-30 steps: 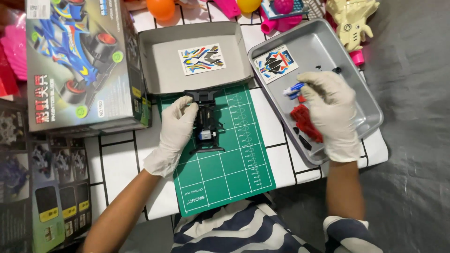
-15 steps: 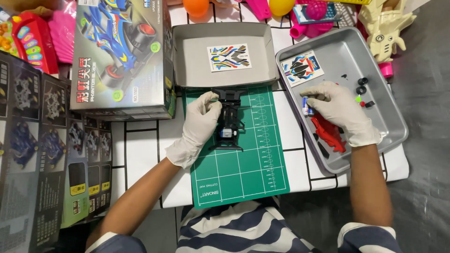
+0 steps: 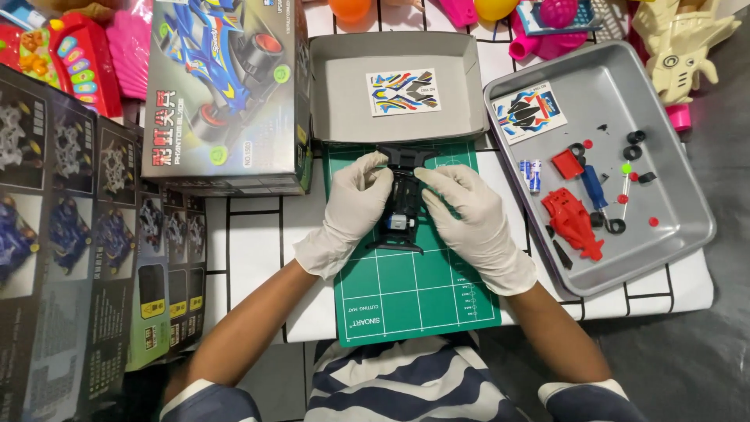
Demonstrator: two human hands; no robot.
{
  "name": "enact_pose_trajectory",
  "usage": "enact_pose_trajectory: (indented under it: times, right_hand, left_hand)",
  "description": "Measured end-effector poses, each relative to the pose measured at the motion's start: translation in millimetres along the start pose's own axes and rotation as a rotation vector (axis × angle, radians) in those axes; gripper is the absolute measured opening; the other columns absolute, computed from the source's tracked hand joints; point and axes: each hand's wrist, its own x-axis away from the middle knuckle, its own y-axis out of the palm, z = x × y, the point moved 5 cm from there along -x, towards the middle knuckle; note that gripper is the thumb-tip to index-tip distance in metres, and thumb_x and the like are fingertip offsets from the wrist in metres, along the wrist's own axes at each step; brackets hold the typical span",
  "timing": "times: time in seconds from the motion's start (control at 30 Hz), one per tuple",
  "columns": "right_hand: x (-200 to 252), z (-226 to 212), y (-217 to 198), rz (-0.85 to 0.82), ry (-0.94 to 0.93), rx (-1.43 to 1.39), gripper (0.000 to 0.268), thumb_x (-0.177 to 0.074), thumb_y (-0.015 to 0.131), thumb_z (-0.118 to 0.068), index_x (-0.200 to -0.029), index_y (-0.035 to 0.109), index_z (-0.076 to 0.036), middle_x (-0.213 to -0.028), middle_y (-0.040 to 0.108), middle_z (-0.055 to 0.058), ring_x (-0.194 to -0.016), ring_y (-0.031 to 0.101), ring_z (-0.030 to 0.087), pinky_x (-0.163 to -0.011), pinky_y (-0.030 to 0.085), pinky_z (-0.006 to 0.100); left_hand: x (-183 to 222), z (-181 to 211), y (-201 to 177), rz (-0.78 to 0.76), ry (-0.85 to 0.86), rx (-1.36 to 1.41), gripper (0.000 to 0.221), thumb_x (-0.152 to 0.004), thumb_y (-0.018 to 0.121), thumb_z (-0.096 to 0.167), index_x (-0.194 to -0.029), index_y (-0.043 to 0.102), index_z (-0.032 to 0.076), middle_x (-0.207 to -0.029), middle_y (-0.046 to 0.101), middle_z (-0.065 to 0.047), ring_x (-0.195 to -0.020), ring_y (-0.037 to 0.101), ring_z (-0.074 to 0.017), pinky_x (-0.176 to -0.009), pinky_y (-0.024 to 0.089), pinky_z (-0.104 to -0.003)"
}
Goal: Assembling a mini 4WD toy car by installing the motor, gears, and other internal components into the chassis.
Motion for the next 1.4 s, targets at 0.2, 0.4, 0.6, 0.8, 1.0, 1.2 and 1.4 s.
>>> enact_pose_trajectory:
  times: [0.2,0.4,0.6,0.8,1.0,1.2,1.4]
  right_hand:
    - [5,5,16,0.085,-0.09,0.158,0.022,-0.092,0.076,-0.004,-0.113,0.079,-0.008,-0.095,0.067,0.005,-0.082,0.07,0.025,-0.071,0.06,0.036]
    - [1,1,20,0.13,-0.123,0.165,0.015,-0.092,0.074,0.0,-0.105,0.078,-0.008,-0.091,0.063,0.005,-0.074,0.069,0.026,-0.065,0.059,0.035]
    - [1,1,19,0.144,-0.136,0.165,0.014,-0.092,0.074,0.0,-0.103,0.077,-0.008,-0.09,0.06,0.004,-0.071,0.068,0.024,-0.064,0.059,0.033]
    - [4,2,19,0.203,-0.152,0.206,0.003,-0.091,0.074,-0.009,-0.092,0.076,-0.011,-0.092,0.064,0.005,-0.076,0.07,0.027,-0.065,0.059,0.035]
    - [7,5,17,0.218,-0.169,0.147,0.003,-0.092,0.071,-0.008,-0.094,0.072,-0.007,-0.093,0.062,0.007,-0.077,0.068,0.028,-0.067,0.061,0.037]
    - [6,3,-16,0.192,-0.168,0.001,0.01,-0.091,0.071,0.002,-0.101,0.071,0.001,-0.09,0.063,0.013,-0.076,0.068,0.033,-0.07,0.06,0.039]
    - [32,23,-82,0.293,0.033,-0.107,0.018,-0.086,0.07,0.01,-0.098,0.079,-0.001,-0.086,0.07,0.009,-0.075,0.07,0.024,-0.075,0.06,0.031]
  left_hand:
    - [7,25,11,-0.001,-0.005,0.026,0.026,-0.09,0.064,0.002,-0.113,0.076,0.006,-0.076,0.078,-0.007,-0.07,0.067,-0.005,-0.064,0.057,-0.02]
    - [8,21,1,-0.02,0.021,-0.01,0.023,-0.091,0.062,-0.001,-0.108,0.076,0.004,-0.075,0.075,-0.008,-0.072,0.063,-0.0073,-0.064,0.057,-0.026]
    - [9,12,4,0.007,-0.023,0.006,0.021,-0.089,0.066,0.002,-0.106,0.077,0.008,-0.075,0.076,-0.003,-0.069,0.065,-0.0038,-0.064,0.057,-0.021]
    - [5,23,2,0.032,-0.024,-0.038,0.021,-0.088,0.065,0.0,-0.107,0.075,0.003,-0.077,0.073,-0.006,-0.071,0.065,-0.0074,-0.065,0.06,-0.027]
    - [5,4,-8,0.075,-0.061,-0.061,0.019,-0.09,0.064,-0.003,-0.106,0.074,0.001,-0.076,0.073,-0.008,-0.067,0.064,-0.0076,-0.061,0.057,-0.025]
    - [6,16,-7,0.108,-0.031,-0.128,0.018,-0.089,0.067,-0.001,-0.103,0.075,0.006,-0.066,0.065,-0.001,-0.059,0.053,-0.0028,-0.056,0.049,-0.02]
    - [6,21,-6,0.108,-0.057,-0.138,0.02,-0.088,0.067,-0.001,-0.104,0.075,0.006,-0.064,0.062,0.002,-0.057,0.054,-0.0023,-0.055,0.047,-0.018]
